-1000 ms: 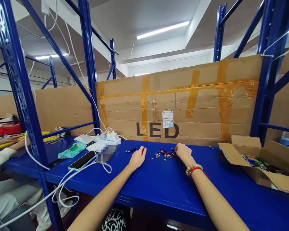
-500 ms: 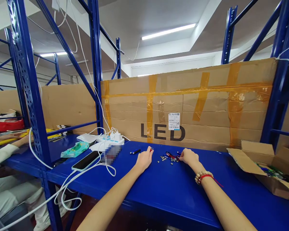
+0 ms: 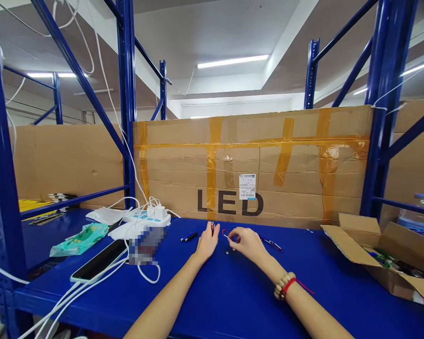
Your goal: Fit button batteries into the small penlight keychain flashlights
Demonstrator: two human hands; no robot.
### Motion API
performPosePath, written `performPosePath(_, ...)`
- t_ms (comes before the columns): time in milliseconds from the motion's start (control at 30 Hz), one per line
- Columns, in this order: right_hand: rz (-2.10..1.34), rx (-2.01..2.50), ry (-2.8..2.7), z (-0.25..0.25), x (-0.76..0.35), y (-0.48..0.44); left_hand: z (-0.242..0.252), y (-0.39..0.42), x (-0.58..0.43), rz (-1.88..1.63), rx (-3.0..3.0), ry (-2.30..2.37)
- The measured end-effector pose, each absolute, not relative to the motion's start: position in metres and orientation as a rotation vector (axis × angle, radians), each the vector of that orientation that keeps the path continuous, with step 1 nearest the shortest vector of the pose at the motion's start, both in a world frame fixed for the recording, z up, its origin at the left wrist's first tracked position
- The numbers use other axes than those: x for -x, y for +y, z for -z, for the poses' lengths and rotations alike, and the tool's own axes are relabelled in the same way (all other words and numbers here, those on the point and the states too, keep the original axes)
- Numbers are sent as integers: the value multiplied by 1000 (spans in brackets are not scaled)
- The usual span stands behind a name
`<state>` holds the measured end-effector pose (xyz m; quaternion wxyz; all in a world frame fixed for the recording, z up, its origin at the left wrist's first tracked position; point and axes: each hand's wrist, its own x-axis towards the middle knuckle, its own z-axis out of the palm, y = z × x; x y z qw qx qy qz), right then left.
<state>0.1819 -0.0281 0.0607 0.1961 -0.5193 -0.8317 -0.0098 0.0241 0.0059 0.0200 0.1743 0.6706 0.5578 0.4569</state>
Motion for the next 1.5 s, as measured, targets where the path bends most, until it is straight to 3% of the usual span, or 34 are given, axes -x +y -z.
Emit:
performPosePath(500, 64, 1046, -2264, -37, -184, -20, -17, 6, -29, -1352, -1887, 1295)
performPosePath(1100, 97, 1001, -2364, -35, -183, -22, -19, 13, -24, -1183, -1829, 1045)
performPosePath(1500, 124, 1160, -2236, -36, -182, -15, -17, 6, -27, -1144, -1931, 1190)
